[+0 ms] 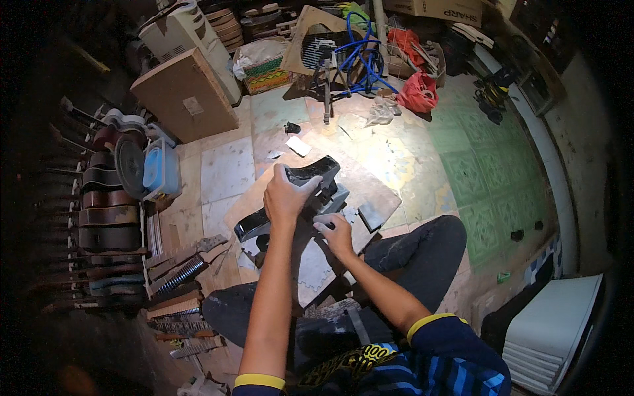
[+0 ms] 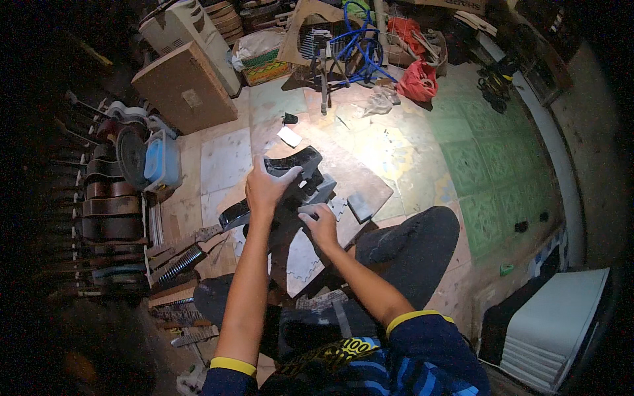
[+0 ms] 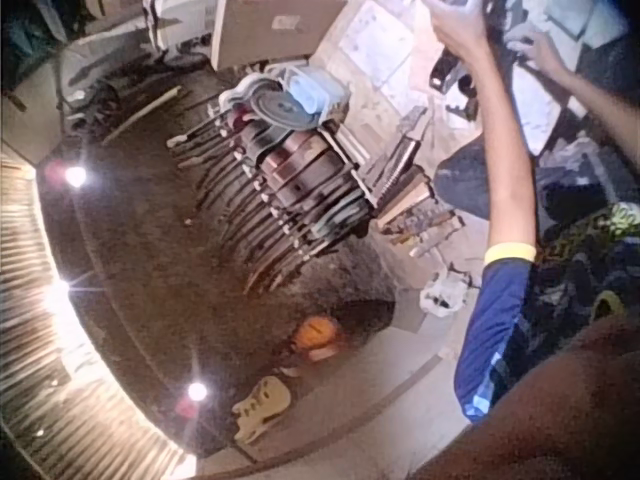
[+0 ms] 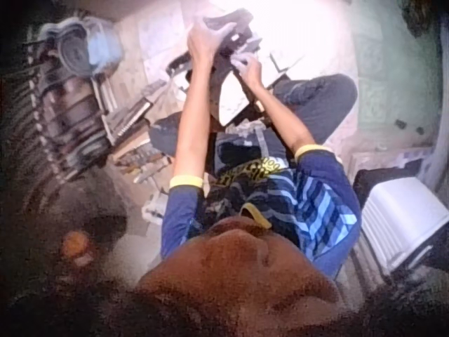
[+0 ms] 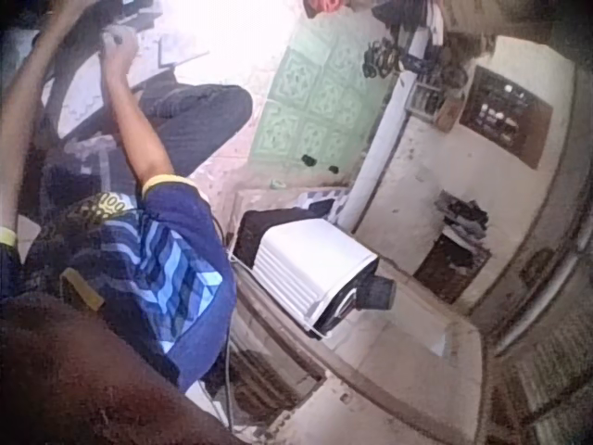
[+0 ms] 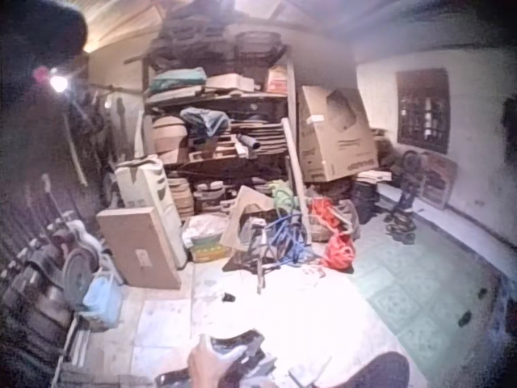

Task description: The person sands the surface of a dark guitar body with a piece of sandpaper and a cloth while sitting on the floor.

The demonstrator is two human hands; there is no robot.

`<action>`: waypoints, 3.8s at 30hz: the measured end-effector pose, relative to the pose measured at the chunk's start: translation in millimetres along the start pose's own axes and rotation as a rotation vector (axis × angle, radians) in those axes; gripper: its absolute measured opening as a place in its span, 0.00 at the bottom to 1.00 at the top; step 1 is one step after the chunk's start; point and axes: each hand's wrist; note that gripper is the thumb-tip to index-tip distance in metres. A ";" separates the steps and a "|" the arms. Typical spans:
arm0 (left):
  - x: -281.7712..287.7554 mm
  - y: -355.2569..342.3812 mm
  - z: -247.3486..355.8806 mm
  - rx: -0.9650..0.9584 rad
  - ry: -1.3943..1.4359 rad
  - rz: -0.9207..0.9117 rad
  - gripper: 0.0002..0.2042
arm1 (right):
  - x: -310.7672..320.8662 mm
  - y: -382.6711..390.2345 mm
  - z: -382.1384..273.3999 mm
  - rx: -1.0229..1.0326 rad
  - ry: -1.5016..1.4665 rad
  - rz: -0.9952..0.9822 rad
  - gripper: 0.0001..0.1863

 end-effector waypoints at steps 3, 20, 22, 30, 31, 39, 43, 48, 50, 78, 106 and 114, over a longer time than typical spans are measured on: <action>-0.8 0.2 0.6 0.006 -0.026 -0.004 0.36 | 9.0 4.5 3.1 -0.059 -0.030 0.049 0.11; 0.8 2.4 -2.3 0.011 -0.034 -0.026 0.35 | 75.1 -45.0 29.4 0.286 0.304 0.013 0.15; -0.3 1.5 -2.4 0.014 -0.035 -0.030 0.35 | 75.6 -57.9 32.4 0.329 0.315 -0.012 0.19; 2.2 -10.4 -7.5 0.024 -0.004 -0.133 0.35 | 62.5 -69.8 33.7 0.570 0.572 -0.237 0.17; 1.5 -10.3 -6.7 0.028 -0.003 -0.136 0.35 | 67.8 -74.0 41.8 0.526 0.544 -0.216 0.18; -0.1 -16.9 -9.0 0.048 -0.028 -0.109 0.39 | 70.5 -80.8 46.0 0.463 0.531 -0.297 0.20; 1.0 -15.6 -11.8 0.043 -0.006 -0.115 0.38 | 65.5 -79.8 40.7 0.474 0.489 -0.299 0.21; 0.3 -14.1 -9.3 0.043 -0.001 -0.105 0.35 | 66.7 -82.0 38.7 0.484 0.508 -0.289 0.22; 2.2 -13.1 -12.4 0.035 -0.006 -0.082 0.35 | 65.0 -78.3 29.1 0.409 0.546 -0.366 0.23; -3.6 -10.2 -4.6 0.044 -0.038 -0.052 0.33 | 63.7 -75.7 33.0 0.350 0.550 -0.223 0.19; -3.0 -12.9 -3.3 0.048 -0.013 -0.057 0.34 | 62.4 -76.8 35.9 0.317 0.606 -0.229 0.19; -2.8 -11.3 -5.9 0.017 0.005 -0.053 0.35 | 56.6 -72.3 40.4 0.355 0.584 -0.248 0.17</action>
Point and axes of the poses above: each hand's wrist, its own y-axis away from the middle knuckle, its own x-axis out of the back of the hand, z = x × y, and after that the axes turned 13 degrees about x, right-handed
